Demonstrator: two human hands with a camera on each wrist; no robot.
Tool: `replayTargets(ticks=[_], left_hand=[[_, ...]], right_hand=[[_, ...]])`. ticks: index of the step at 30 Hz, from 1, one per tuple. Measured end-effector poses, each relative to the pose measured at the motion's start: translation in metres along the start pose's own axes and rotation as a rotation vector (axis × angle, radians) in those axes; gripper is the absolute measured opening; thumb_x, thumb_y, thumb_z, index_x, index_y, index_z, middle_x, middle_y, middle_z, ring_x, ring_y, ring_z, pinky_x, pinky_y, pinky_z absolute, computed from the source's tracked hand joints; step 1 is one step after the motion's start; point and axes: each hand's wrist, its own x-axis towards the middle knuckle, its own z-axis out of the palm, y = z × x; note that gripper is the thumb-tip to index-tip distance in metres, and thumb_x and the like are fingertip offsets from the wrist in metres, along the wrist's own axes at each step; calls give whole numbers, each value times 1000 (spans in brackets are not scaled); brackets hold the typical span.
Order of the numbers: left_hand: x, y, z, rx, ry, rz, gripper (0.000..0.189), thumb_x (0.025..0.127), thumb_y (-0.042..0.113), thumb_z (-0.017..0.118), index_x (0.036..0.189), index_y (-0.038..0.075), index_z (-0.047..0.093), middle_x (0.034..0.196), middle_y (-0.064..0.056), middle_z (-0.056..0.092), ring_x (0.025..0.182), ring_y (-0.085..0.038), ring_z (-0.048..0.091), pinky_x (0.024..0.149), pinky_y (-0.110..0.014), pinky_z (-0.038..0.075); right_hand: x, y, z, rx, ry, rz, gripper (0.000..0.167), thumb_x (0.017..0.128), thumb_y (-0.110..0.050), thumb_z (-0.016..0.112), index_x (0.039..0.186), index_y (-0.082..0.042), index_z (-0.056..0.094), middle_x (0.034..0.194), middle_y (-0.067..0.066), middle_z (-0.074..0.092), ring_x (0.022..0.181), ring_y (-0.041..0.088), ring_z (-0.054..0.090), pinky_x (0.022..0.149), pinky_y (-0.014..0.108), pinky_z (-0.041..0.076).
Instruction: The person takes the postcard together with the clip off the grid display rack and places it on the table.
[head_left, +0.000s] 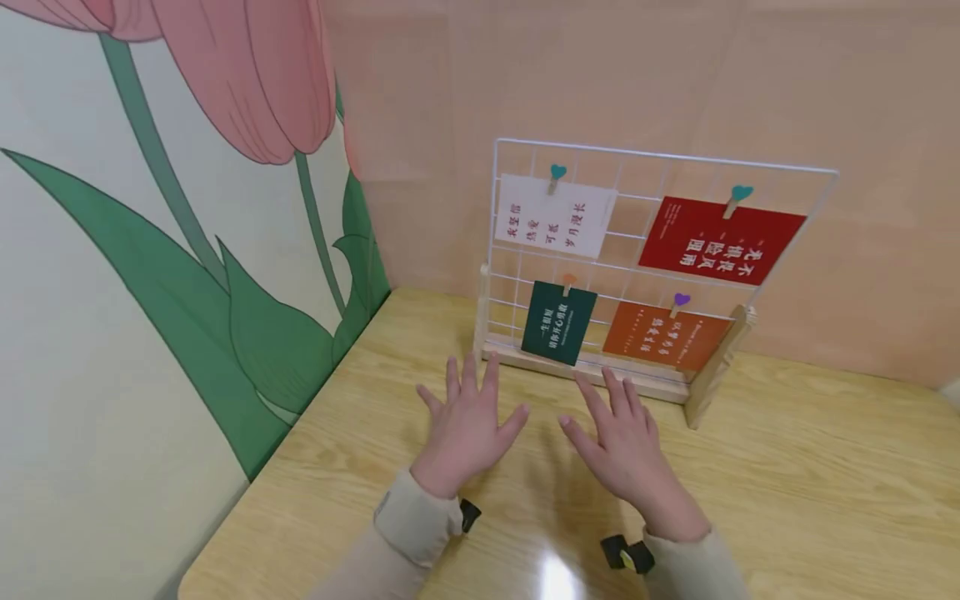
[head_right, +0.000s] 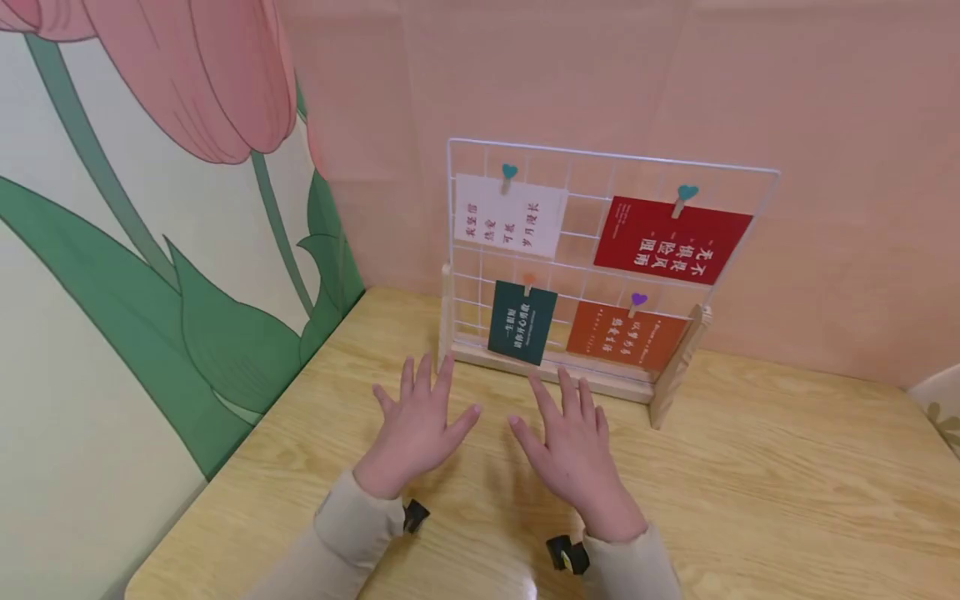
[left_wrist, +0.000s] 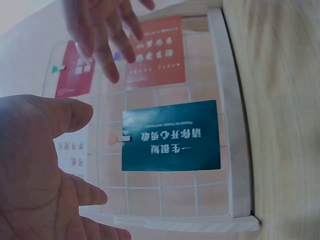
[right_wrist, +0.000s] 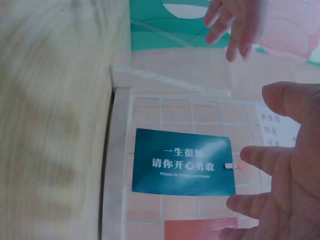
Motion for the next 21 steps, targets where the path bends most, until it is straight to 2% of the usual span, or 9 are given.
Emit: replayTargets(ticks=[10,17,21], left_hand=[[12,-1,-11,-9,43,16,86,102,65,47,165,12,23,166,-27,20,151,-54,9,101,-88,8],[25,0,-20,-2,63,42,85,103,63,46,165,11,22,166,-27,19,151,-54,7,102,-88,6],[30,1,-23,-14,72,26,85,102,63,49,166,13,21,167,-25,19,152,-52,7,104,-86,4]], right_hand=[[15,-8,-9,-22,-11,-7,69,106,-47,52,161,-10,33,166,29,13,149,58,5,108,82,13],[33,-10,-23,-38,55,-53,71,104,-43,58,161,-10,33,166,30,12,150,56,4,110,80,11],[39,-13,-31,-51,67,-61,71,103,-42,59,162,-12,33,167,27,12,151,54,3,110,80,11]])
